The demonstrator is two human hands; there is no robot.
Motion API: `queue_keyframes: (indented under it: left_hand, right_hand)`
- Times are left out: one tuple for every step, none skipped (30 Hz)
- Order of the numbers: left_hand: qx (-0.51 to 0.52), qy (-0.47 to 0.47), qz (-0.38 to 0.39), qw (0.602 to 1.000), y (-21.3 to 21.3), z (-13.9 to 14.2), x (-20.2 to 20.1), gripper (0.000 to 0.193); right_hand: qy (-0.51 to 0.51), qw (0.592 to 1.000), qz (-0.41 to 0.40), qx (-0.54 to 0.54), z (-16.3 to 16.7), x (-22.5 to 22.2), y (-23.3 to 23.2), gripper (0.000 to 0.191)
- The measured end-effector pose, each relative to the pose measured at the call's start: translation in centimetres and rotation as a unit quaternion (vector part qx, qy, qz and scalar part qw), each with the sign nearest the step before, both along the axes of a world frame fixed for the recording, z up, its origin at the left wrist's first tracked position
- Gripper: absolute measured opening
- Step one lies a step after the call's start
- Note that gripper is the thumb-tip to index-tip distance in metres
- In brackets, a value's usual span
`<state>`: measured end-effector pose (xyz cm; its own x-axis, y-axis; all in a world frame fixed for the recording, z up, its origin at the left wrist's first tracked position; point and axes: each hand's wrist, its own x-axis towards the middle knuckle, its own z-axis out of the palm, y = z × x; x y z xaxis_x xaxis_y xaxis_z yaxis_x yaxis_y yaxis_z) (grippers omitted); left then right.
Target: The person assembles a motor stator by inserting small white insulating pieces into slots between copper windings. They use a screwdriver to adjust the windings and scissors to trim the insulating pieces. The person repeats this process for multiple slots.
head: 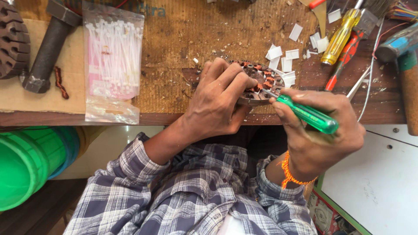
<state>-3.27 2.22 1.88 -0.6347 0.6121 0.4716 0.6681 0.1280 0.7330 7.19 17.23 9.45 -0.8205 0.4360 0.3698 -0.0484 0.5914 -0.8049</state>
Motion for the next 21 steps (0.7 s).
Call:
queue_keyframes:
  left_hand:
    - [0.001, -0.001, -0.001, 1.0, -0.1, -0.1, -0.1, 0.047]
    - [0.002, -0.002, -0.003, 1.0, -0.2, -0.2, -0.1, 0.047]
    - [0.003, 0.003, -0.007, 1.0, -0.3, -0.3, -0.2, 0.049]
    - [0.004, 0.008, -0.011, 1.0, -0.4, -0.4, -0.3, 0.05]
    - [0.007, 0.011, -0.015, 1.0, -0.4, -0.5, -0.4, 0.052]
    - [0.007, 0.005, -0.016, 1.0, -0.4, -0.6, -0.4, 0.052]
    - [0.007, -0.001, -0.018, 1.0, -0.5, -0.6, -0.5, 0.051]
    - [0.006, -0.008, -0.021, 1.0, -0.5, -0.6, -0.5, 0.051]
    - [-0.001, -0.007, -0.021, 1.0, -0.5, -0.7, -0.5, 0.051]
    - [-0.009, -0.004, -0.022, 1.0, -0.5, -0.7, -0.5, 0.051]
    - [-0.016, -0.002, -0.022, 1.0, -0.5, -0.7, -0.5, 0.051]
    - [-0.019, -0.001, -0.02, 1.0, -0.4, -0.6, -0.5, 0.051]
    - [-0.023, 0.0, -0.017, 1.0, -0.4, -0.6, -0.6, 0.05]
    - [-0.027, 0.001, -0.014, 1.0, -0.3, -0.6, -0.6, 0.05]
    - [-0.031, 0.01, -0.01, 0.999, -0.3, -0.5, -0.7, 0.051]
    - [-0.034, 0.019, -0.007, 0.999, -0.1, -0.5, -0.7, 0.051]
    - [-0.039, 0.031, -0.005, 0.999, -0.1, -0.4, -0.7, 0.052]
    - [-0.048, 0.033, -0.008, 0.998, -0.1, -0.4, -0.6, 0.052]
    - [-0.057, 0.035, -0.012, 0.998, -0.1, -0.3, -0.6, 0.052]
    - [-0.068, 0.035, -0.015, 0.997, -0.2, -0.3, -0.5, 0.053]
    - [-0.069, 0.039, -0.025, 0.997, -0.2, -0.3, -0.6, 0.054]
  right_hand:
    - [0.001, 1.0, 0.013, 0.003, -0.1, 0.0, 0.2, 0.032]
    - [0.014, 0.999, 0.019, -0.031, -0.5, 0.0, 0.2, 0.031]
    - [0.032, 0.998, 0.014, -0.056, -0.9, 0.0, 0.2, 0.031]
    - [0.05, 0.995, 0.009, -0.081, -1.3, 0.1, 0.1, 0.031]
    - [0.07, 0.993, -0.008, -0.096, -1.8, 0.1, 0.1, 0.032]
    - [0.08, 0.991, -0.023, -0.102, -2.1, 0.2, 0.1, 0.033]
    - [0.09, 0.989, -0.039, -0.109, -2.5, 0.2, 0.1, 0.035]
    - [0.091, 0.988, -0.055, -0.109, -2.8, 0.2, 0.1, 0.036]
    - [0.09, 0.988, -0.063, -0.112, -3.1, 0.1, 0.2, 0.037]
    - [0.09, 0.987, -0.07, -0.115, -3.3, 0.0, 0.2, 0.037]
    - [0.088, 0.986, -0.069, -0.12, -3.4, -0.1, 0.4, 0.038]
    - [0.084, 0.987, -0.063, -0.12, -3.5, -0.2, 0.6, 0.038]
    - [0.081, 0.988, -0.058, -0.12, -3.6, -0.3, 0.9, 0.039]
    - [0.074, 0.989, -0.049, -0.117, -3.6, -0.4, 1.2, 0.039]
    - [0.073, 0.989, -0.038, -0.12, -3.7, -0.3, 1.5, 0.038]
    - [0.072, 0.989, -0.027, -0.123, -3.8, -0.2, 1.9, 0.038]
    - [0.078, 0.988, -0.015, -0.132, -4.1, 0.0, 2.2, 0.037]
    - [0.103, 0.983, -0.011, -0.151, -4.4, 0.1, 2.5, 0.037]
    - [0.127, 0.977, -0.005, -0.169, -4.9, 0.3, 2.8, 0.037]
    - [0.165, 0.966, -0.007, -0.197, -5.5, 0.5, 3.2, 0.038]
    - [0.186, 0.958, -0.015, -0.219, -6.0, 1.1, 3.5, 0.039]
